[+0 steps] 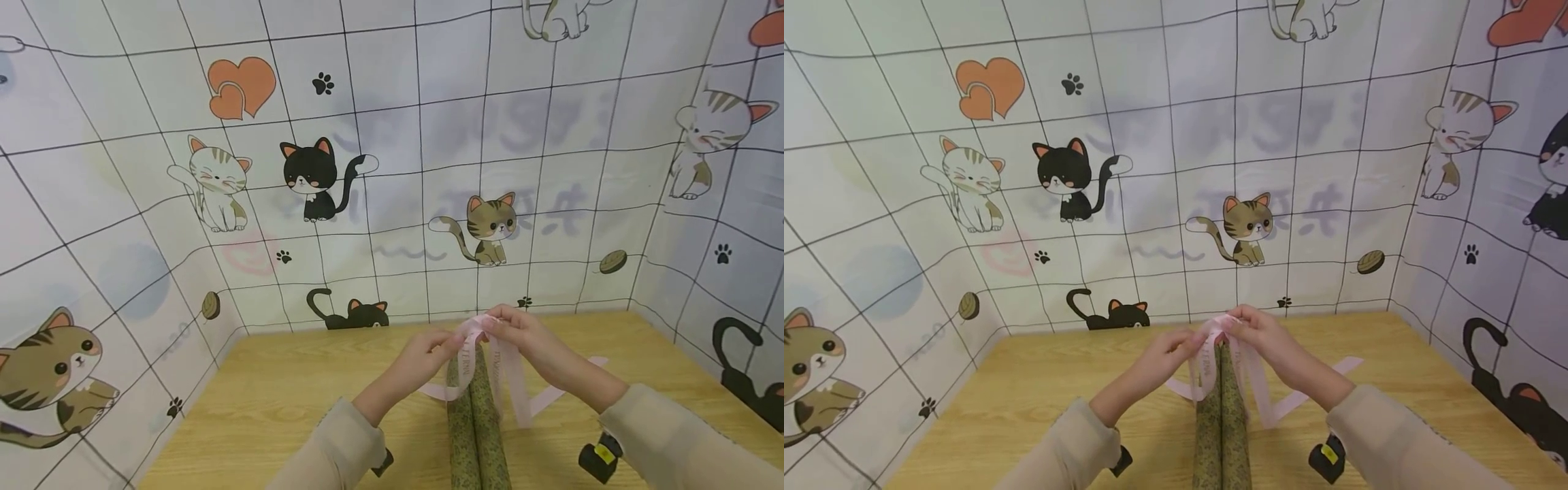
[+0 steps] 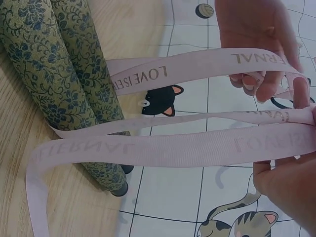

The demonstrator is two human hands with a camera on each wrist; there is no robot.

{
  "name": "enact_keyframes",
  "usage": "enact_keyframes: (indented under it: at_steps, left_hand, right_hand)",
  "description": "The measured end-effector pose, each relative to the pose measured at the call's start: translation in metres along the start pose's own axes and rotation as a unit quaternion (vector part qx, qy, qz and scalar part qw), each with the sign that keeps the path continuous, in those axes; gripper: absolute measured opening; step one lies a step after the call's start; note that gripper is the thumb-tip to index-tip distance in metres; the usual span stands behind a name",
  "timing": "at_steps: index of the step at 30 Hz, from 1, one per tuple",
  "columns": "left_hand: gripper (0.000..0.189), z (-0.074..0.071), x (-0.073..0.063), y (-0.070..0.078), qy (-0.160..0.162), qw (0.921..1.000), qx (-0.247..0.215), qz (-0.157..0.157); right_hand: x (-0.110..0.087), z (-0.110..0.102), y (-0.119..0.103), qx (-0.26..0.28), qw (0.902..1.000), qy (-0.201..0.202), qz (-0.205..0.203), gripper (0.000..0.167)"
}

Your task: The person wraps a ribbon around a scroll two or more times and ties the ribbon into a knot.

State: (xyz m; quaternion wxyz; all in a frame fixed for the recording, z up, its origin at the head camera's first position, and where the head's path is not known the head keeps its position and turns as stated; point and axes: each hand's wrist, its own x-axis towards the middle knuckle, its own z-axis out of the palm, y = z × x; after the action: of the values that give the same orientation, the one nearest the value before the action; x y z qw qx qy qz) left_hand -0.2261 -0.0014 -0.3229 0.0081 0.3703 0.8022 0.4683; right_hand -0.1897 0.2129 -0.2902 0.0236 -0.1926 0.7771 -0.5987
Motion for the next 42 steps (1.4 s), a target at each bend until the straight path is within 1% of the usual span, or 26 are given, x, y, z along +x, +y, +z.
enact_keyframes:
  at_steps: [6,8,10,12,14,16,18,21,23,27,29,32,35,38,42]
  left_hand:
    - [0.046,0.002,-0.003,0.012,0.002,0.9991,-0.027,-0.032]
    - [0.044,0.001,-0.004,0.019,-0.003,0.9979,-0.052,-0.04]
    - [0.04,0.0,-0.005,0.024,-0.008,0.9951,-0.086,-0.047]
    - [0.033,-0.002,-0.005,0.024,-0.011,0.9913,-0.12,-0.053]
    - [0.03,-0.002,-0.003,0.021,-0.016,0.9888,-0.139,-0.052]
    - [0.03,-0.004,-0.003,0.016,-0.012,0.9894,-0.135,-0.051]
    - [0.03,-0.007,-0.002,0.012,-0.005,0.9896,-0.132,-0.057]
    - [0.031,-0.015,-0.003,0.009,-0.004,0.9875,-0.135,-0.081]
    - [0.031,-0.02,-0.005,0.009,-0.009,0.9857,-0.139,-0.094]
    - [0.034,-0.029,-0.006,0.007,-0.026,0.9864,-0.135,-0.09]
    - [0.031,-0.034,-0.008,0.005,-0.031,0.9858,-0.139,-0.088]
    - [0.025,-0.043,-0.009,0.002,-0.028,0.9852,-0.141,-0.093]
    - [0.023,-0.055,-0.01,-0.001,-0.016,0.9874,-0.122,-0.1]
    - [0.027,-0.067,-0.012,-0.005,-0.005,0.9911,-0.084,-0.103]
    - [0.029,-0.078,-0.016,-0.013,0.003,0.9919,-0.044,-0.12]
  right_hand:
    - [0.0,0.001,-0.002,-0.006,0.9999,0.007,-0.005,0.03]
    - [0.0,0.002,-0.003,-0.017,0.9998,0.011,-0.008,0.031]
    - [0.0,0.004,-0.003,-0.027,0.9995,0.01,-0.008,0.031]
    - [-0.001,0.004,-0.003,-0.037,0.9993,0.007,-0.008,0.031]
    - [-0.002,0.004,-0.002,-0.05,0.9987,0.002,-0.011,0.031]
    - [-0.002,0.003,-0.002,-0.053,0.9985,-0.002,-0.013,0.031]
    - [-0.003,0.002,-0.001,-0.058,0.9982,-0.004,-0.015,0.031]
    - [-0.003,0.0,-0.001,-0.076,0.997,-0.005,-0.014,0.031]
    - [-0.003,0.0,0.0,-0.094,0.9955,-0.001,-0.01,0.031]
    - [-0.003,0.002,0.002,-0.125,0.9921,0.015,-0.002,0.029]
    - [-0.002,0.003,0.002,-0.129,0.9914,0.021,0.001,0.029]
    - [-0.001,0.001,0.001,-0.131,0.991,0.029,0.011,0.03]
    - [-0.002,-0.006,-0.001,-0.121,0.9918,0.032,0.023,0.032]
    - [-0.005,-0.014,-0.001,-0.116,0.9918,0.038,0.038,0.034]
    - [-0.013,-0.025,0.002,-0.139,0.9876,0.049,0.053,0.035]
